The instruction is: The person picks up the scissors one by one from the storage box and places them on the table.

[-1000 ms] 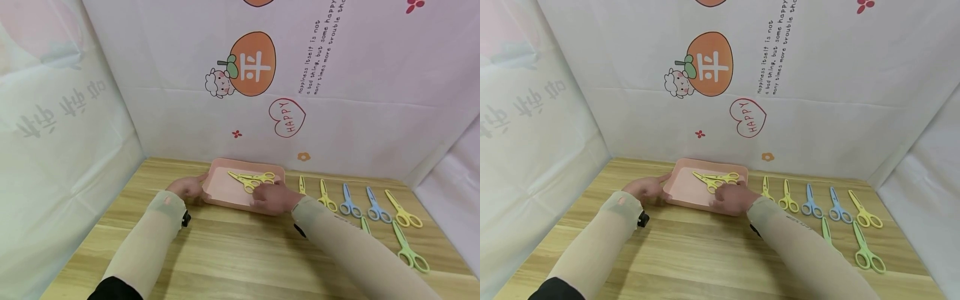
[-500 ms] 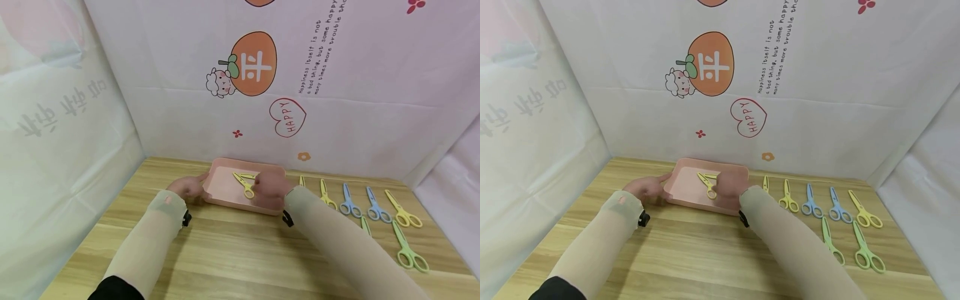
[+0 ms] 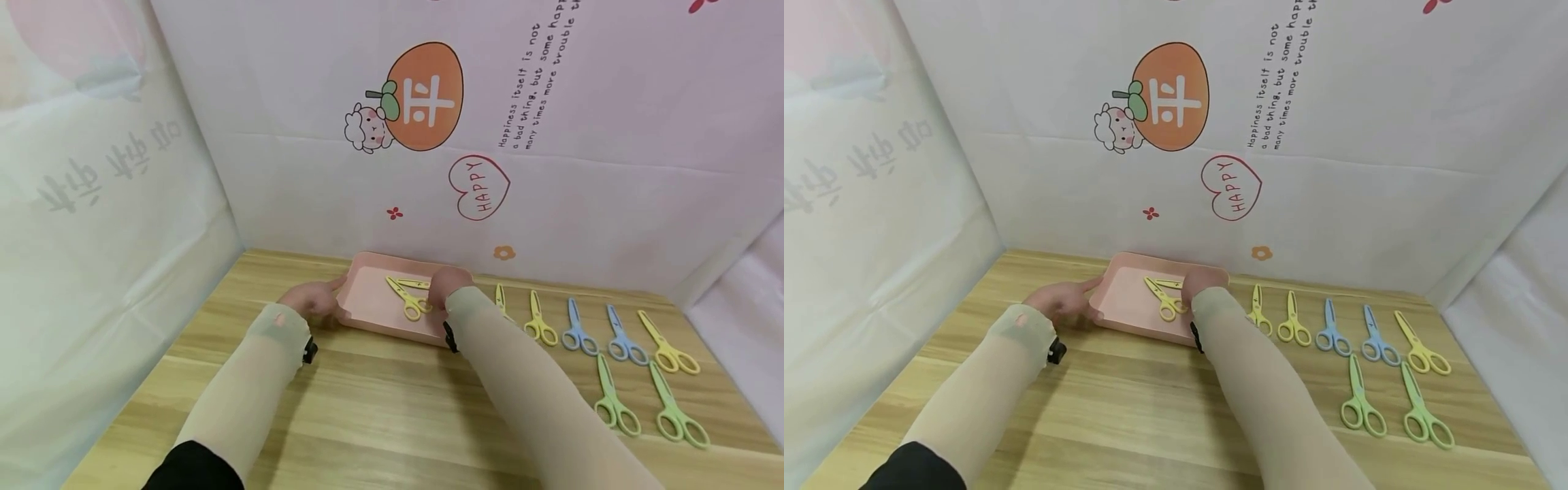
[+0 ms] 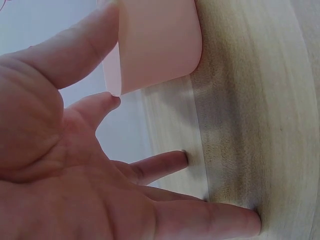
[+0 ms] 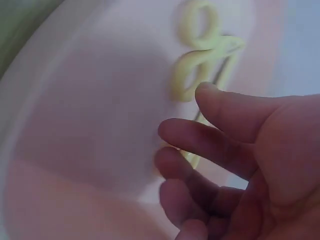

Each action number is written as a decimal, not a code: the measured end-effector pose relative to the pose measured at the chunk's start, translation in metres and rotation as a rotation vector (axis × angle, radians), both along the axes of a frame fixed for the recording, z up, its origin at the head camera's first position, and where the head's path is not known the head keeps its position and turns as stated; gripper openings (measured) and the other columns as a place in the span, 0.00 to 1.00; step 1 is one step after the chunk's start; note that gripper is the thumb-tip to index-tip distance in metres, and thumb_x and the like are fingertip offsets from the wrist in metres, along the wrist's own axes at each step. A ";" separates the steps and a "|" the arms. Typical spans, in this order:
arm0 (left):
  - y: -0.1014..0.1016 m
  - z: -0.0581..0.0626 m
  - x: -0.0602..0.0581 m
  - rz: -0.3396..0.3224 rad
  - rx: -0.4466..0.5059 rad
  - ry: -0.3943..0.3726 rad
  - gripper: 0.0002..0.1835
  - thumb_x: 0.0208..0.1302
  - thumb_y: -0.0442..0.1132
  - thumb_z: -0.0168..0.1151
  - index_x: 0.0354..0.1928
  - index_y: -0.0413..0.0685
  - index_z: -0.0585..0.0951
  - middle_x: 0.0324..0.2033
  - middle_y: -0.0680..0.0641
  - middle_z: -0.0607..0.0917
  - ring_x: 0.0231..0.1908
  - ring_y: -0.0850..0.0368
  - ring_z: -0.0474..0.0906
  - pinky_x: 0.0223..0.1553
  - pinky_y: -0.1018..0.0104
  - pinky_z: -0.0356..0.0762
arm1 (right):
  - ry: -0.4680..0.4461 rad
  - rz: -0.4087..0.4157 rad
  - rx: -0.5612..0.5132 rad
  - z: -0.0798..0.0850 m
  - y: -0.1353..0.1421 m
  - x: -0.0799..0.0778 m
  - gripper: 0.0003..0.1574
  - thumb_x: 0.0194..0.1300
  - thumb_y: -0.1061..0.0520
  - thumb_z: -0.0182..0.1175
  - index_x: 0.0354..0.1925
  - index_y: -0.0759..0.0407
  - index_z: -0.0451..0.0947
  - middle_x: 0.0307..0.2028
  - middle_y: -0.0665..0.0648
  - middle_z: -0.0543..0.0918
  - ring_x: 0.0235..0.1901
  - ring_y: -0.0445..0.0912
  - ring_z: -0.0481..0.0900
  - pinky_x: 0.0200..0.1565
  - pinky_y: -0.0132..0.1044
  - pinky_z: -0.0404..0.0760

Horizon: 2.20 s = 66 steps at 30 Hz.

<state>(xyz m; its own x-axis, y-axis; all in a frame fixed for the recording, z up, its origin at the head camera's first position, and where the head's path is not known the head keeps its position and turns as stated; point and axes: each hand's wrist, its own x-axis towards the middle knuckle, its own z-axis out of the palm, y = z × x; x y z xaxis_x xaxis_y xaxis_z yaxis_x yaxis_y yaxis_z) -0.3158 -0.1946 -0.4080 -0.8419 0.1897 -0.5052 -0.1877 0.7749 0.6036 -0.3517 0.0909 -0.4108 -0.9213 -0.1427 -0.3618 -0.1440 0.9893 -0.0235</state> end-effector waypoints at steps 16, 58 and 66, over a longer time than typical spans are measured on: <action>0.003 0.001 0.000 -0.008 0.040 -0.018 0.57 0.59 0.44 0.74 0.80 0.66 0.45 0.76 0.37 0.48 0.74 0.36 0.42 0.68 0.40 0.50 | 0.022 0.044 0.017 -0.001 -0.001 0.011 0.22 0.64 0.55 0.63 0.13 0.51 0.73 0.19 0.50 0.74 0.22 0.44 0.67 0.28 0.37 0.67; 0.001 -0.003 -0.001 -0.002 0.117 -0.044 0.57 0.61 0.40 0.72 0.80 0.63 0.42 0.77 0.37 0.42 0.74 0.37 0.38 0.69 0.41 0.47 | 0.013 -0.106 -0.707 0.027 0.156 0.149 0.05 0.50 0.62 0.65 0.21 0.58 0.79 0.49 0.61 0.83 0.49 0.57 0.77 0.46 0.49 0.77; 0.001 -0.001 -0.001 -0.009 0.117 -0.044 0.56 0.62 0.40 0.71 0.80 0.62 0.41 0.77 0.39 0.41 0.74 0.40 0.38 0.69 0.43 0.48 | 0.097 0.025 -0.565 0.003 0.136 0.186 0.23 0.42 0.68 0.59 0.11 0.51 0.56 0.17 0.47 0.59 0.14 0.38 0.50 0.19 0.31 0.54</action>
